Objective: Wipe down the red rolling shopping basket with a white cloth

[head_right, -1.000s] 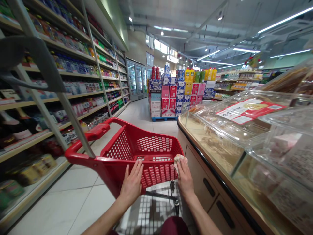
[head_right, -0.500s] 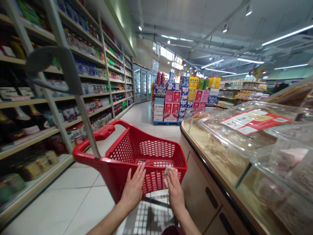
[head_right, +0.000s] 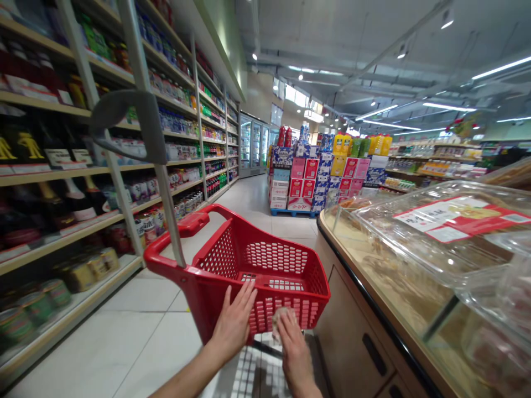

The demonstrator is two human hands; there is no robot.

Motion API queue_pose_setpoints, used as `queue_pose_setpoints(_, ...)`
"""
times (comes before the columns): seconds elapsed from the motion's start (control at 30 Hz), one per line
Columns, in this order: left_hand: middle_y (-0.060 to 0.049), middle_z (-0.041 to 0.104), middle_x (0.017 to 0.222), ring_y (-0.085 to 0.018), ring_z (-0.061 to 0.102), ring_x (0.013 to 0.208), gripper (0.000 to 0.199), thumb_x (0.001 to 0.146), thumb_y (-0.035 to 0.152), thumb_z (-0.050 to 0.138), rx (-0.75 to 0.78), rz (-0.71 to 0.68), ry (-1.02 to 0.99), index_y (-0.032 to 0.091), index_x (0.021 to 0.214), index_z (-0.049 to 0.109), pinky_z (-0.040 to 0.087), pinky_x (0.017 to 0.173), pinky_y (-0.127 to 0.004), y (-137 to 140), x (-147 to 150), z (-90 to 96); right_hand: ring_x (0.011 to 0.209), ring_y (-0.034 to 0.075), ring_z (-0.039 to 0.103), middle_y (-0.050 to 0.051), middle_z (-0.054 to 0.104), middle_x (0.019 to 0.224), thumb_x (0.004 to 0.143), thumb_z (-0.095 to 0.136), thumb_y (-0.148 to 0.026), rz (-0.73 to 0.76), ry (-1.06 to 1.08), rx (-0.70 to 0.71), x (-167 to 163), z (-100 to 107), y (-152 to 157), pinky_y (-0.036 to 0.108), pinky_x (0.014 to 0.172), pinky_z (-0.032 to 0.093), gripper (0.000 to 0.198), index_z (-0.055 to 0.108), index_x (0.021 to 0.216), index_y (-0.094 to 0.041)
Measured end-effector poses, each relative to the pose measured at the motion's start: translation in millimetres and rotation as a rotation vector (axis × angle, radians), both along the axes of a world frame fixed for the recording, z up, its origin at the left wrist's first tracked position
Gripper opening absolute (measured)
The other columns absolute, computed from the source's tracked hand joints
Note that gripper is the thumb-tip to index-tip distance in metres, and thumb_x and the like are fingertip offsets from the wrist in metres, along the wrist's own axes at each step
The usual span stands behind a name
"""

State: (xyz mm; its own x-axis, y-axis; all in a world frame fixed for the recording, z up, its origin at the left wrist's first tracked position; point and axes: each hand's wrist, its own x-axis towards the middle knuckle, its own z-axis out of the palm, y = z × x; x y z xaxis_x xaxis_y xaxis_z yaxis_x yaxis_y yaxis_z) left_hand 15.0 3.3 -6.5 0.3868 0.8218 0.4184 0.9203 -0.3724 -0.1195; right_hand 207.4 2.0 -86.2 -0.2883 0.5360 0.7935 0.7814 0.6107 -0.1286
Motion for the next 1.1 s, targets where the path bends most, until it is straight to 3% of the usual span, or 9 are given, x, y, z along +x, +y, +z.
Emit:
queue_pose_setpoints(0.13, -0.011, 0.027, 0.139, -0.024, 0.016, 0.130, 0.060, 0.070, 0.021, 0.039, 0.044, 0.152, -0.040, 0.011, 0.129, 0.031, 0.007, 0.104, -0.050, 5, -10, 10.2, 0.125, 0.023, 0.027, 0.006, 0.040, 0.131, 0.085, 0.036, -0.009, 0.012, 0.108, 0.045, -11, 26, 9, 0.047, 0.098, 0.034, 0.047, 0.035, 0.129, -0.024)
queue_pose_setpoints(0.33, -0.008, 0.027, 0.139, -0.021, 0.015, 0.130, 0.061, 0.070, 0.022, 0.038, 0.042, 0.088, 0.008, 0.010, 0.130, 0.030, 0.001, 0.105, -0.048, 5, -26, 7.9, 0.121, 0.019, 0.035, 0.005, 0.049, 0.124, 0.086, 0.038, -0.014, 0.079, -0.009, 0.022, -24, -2, 3, 0.035, 0.089, 0.046, 0.042, 0.039, 0.126, -0.026)
queue_pose_setpoints(0.53, -0.008, 0.031, 0.138, -0.019, 0.013, 0.130, 0.058, 0.072, 0.021, 0.038, 0.165, 0.071, -0.005, 0.012, 0.129, 0.032, -0.005, 0.105, -0.045, -3, -33, 0.7, 0.125, 0.023, 0.026, 0.006, 0.042, 0.130, 0.084, 0.040, -0.010, 0.114, 0.122, 0.086, -50, 29, 8, 0.047, 0.097, 0.036, 0.046, 0.036, 0.128, -0.024)
queue_pose_setpoints(0.73, -0.008, 0.034, 0.135, -0.019, 0.016, 0.130, 0.056, 0.070, 0.018, 0.040, 0.212, 0.042, -0.004, 0.011, 0.125, 0.038, -0.004, 0.105, -0.044, -10, -47, 6.0, 0.123, 0.018, 0.031, 0.005, 0.047, 0.126, 0.085, 0.038, -0.012, 0.145, -0.030, 0.025, -54, 0, 6, 0.034, 0.091, 0.045, 0.044, 0.037, 0.128, -0.023)
queue_pose_setpoints(0.93, -0.009, 0.032, 0.136, -0.021, 0.022, 0.128, 0.059, 0.068, 0.014, 0.038, 0.207, 0.160, -0.070, 0.011, 0.127, 0.036, 0.002, 0.106, -0.046, -14, -69, 20.5, 0.126, 0.023, 0.023, 0.007, 0.042, 0.130, 0.083, 0.044, -0.010, 0.155, 0.115, 0.107, -75, 34, 15, 0.047, 0.099, 0.034, 0.047, 0.037, 0.127, -0.022)
queue_pose_setpoints(1.1, -0.009, 0.033, 0.135, -0.021, 0.024, 0.127, 0.058, 0.068, 0.014, 0.038, 0.178, 0.134, -0.046, 0.012, 0.126, 0.037, 0.002, 0.106, -0.046, -14, -71, 25.8, 0.123, 0.016, 0.030, 0.005, 0.050, 0.122, 0.084, 0.041, -0.011, 0.222, 0.008, 0.121, -83, 21, 12, 0.034, 0.095, 0.041, 0.043, 0.040, 0.126, -0.022)
